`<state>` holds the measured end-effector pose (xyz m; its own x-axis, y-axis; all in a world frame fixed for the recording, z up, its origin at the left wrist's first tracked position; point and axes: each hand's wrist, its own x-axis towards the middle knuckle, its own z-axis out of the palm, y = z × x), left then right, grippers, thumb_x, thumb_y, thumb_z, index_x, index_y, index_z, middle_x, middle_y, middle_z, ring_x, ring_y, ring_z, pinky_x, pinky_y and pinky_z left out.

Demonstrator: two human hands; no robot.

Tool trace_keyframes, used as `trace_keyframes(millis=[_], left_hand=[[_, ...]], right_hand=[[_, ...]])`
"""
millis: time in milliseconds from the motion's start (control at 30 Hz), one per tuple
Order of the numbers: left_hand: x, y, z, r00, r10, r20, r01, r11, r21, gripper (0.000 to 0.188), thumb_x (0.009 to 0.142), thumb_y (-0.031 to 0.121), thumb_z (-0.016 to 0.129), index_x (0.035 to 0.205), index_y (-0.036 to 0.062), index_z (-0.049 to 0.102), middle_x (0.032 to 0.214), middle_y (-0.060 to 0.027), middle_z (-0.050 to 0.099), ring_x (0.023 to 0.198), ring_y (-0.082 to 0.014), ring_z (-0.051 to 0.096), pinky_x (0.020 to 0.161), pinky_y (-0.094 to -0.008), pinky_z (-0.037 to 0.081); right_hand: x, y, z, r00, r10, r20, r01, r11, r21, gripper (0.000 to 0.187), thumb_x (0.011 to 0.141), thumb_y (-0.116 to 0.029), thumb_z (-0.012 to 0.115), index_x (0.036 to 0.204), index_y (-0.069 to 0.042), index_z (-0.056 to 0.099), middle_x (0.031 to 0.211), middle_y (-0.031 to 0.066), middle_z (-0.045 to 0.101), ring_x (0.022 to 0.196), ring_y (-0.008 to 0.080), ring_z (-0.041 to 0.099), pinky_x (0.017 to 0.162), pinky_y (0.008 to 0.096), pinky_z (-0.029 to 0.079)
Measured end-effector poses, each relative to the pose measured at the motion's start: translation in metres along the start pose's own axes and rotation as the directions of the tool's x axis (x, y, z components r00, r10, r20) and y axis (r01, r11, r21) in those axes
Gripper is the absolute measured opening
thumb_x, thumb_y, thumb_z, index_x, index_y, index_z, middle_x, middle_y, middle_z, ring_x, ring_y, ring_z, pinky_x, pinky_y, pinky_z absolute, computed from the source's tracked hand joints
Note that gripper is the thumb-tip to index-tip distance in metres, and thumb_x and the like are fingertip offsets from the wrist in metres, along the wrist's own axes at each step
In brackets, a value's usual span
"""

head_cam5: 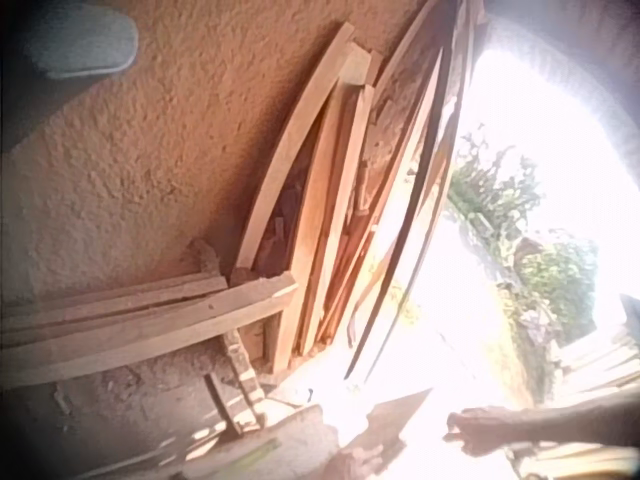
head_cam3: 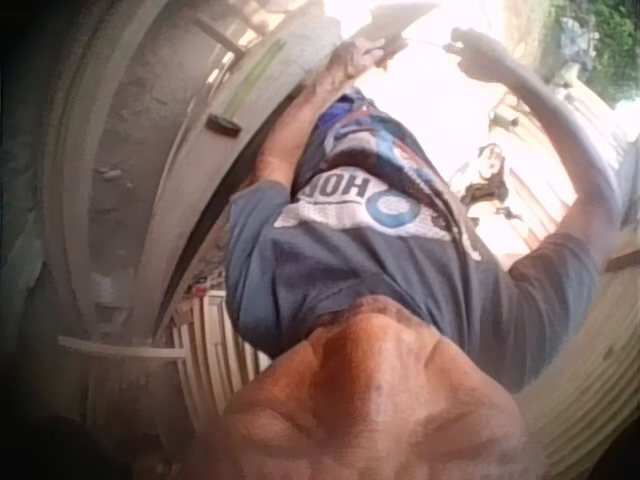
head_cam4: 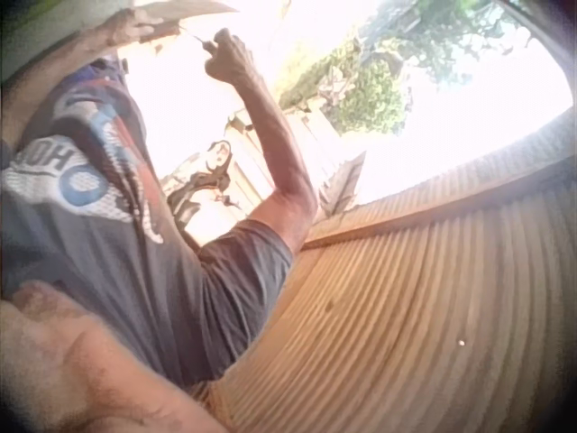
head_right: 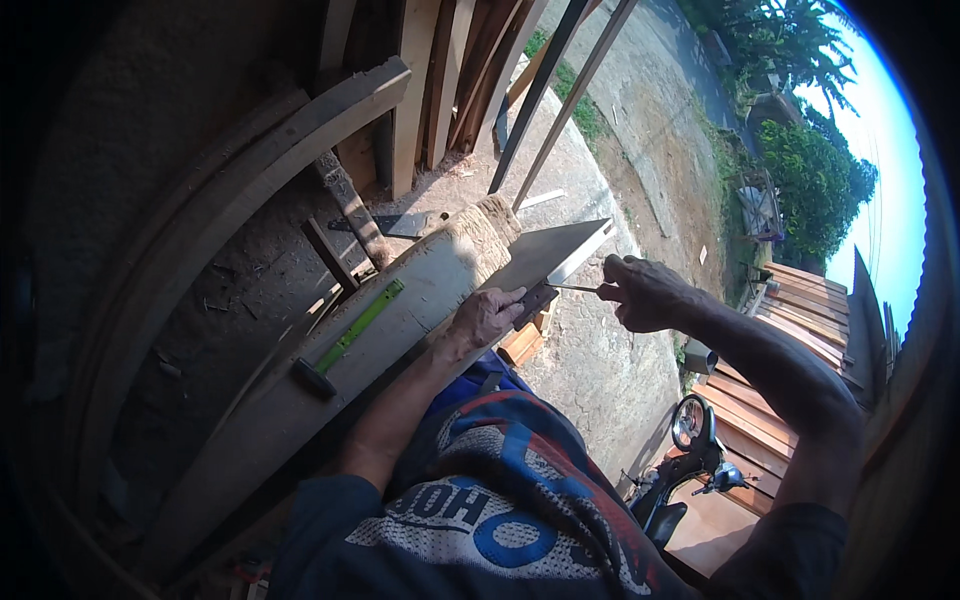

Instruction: The person assembles a wooden frame by positioning a metal bracket, hammering nails, and tightening screws with a screwdriver. The person uses a hammer and a screwdriver to secure the bracket to the frame.

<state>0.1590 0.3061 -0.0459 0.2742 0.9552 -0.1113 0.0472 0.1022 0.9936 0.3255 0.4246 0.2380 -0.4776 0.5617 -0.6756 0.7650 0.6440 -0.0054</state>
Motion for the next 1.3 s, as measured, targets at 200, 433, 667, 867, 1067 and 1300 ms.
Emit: trace_keyframes(millis=[200, 433, 667, 867, 1067, 1300], left_hand=[[0.000, 0.000, -0.004, 1.000, -0.021, -0.007, 0.021, 1.000, -0.021, 0.043, 0.099, 0.029, 0.068, 0.136, 0.0067, 0.070, 0.104, -0.0273, 0.073, 0.097, -0.0401, 0.074, 0.084, -0.0442, 0.059], [0.002, -0.014, 0.010, 0.998, 0.066, -0.009, -0.066, 0.995, -0.078, 0.042, 0.103, 0.029, 0.062, 0.133, 0.0003, 0.070, 0.094, -0.0234, 0.075, 0.089, -0.0339, 0.076, 0.081, -0.0399, 0.058], [0.001, -0.001, -0.004, 1.000, 0.017, -0.002, -0.017, 0.999, -0.038, 0.043, 0.102, 0.028, 0.062, 0.134, 0.0000, 0.069, 0.101, -0.0247, 0.075, 0.093, -0.0343, 0.075, 0.082, -0.0409, 0.058], [0.001, -0.002, 0.000, 1.000, -0.022, 0.005, 0.022, 0.996, -0.086, 0.044, 0.099, 0.028, 0.068, 0.135, 0.0037, 0.070, 0.108, -0.0268, 0.074, 0.099, -0.0381, 0.075, 0.087, -0.0429, 0.059], [-0.002, 0.012, -0.011, 0.995, -0.089, 0.053, 0.092, 0.994, -0.059, 0.045, 0.099, 0.029, 0.067, 0.136, 0.0027, 0.069, 0.107, -0.0271, 0.075, 0.099, -0.0366, 0.076, 0.087, -0.0419, 0.058], [-0.005, 0.003, -0.002, 1.000, 0.000, -0.007, 0.000, 0.999, -0.052, 0.045, 0.099, 0.027, 0.066, 0.135, 0.0001, 0.069, 0.101, -0.0263, 0.075, 0.093, -0.0362, 0.076, 0.085, -0.0403, 0.059]], right_hand=[[0.000, -0.026, -0.014, 0.986, -0.063, 0.153, 0.130, 0.867, -0.482, 0.020, 0.095, -0.017, 0.060, 0.111, -0.007, 0.069, 0.091, 0.0142, 0.070, 0.080, 0.0292, 0.073, 0.065, 0.0420, 0.058], [0.014, 0.016, -0.002, 0.980, 0.161, 0.116, -0.178, 0.972, 0.152, 0.033, 0.093, -0.027, 0.074, 0.115, -0.006, 0.062, 0.088, 0.0117, 0.072, 0.077, 0.0221, 0.070, 0.060, 0.0384, 0.053], [0.011, -0.019, -0.023, 0.980, 0.021, 0.197, 0.065, 0.906, -0.419, 0.024, 0.094, -0.024, 0.067, 0.113, -0.011, 0.072, 0.088, 0.0158, 0.072, 0.072, 0.0275, 0.070, 0.070, 0.0426, 0.056], [0.020, -0.001, -0.032, 0.793, 0.397, 0.462, -0.563, 0.768, 0.307, 0.039, 0.096, -0.038, 0.068, 0.121, -0.008, 0.069, 0.086, 0.0054, 0.071, 0.057, 0.0133, 0.059, 0.046, 0.0321, 0.043], [0.003, -0.012, -0.007, 0.952, -0.230, 0.203, 0.306, 0.748, -0.589, 0.034, 0.085, -0.012, 0.069, 0.119, -0.008, 0.065, 0.097, 0.0127, 0.070, 0.081, 0.0254, 0.072, 0.061, 0.0409, 0.053], [0.019, 0.000, -0.038, 0.752, 0.444, 0.488, -0.645, 0.649, 0.403, 0.044, 0.092, -0.044, 0.076, 0.107, -0.003, 0.070, 0.078, 0.0047, 0.066, 0.056, 0.0115, 0.054, 0.045, 0.0305, 0.039]])
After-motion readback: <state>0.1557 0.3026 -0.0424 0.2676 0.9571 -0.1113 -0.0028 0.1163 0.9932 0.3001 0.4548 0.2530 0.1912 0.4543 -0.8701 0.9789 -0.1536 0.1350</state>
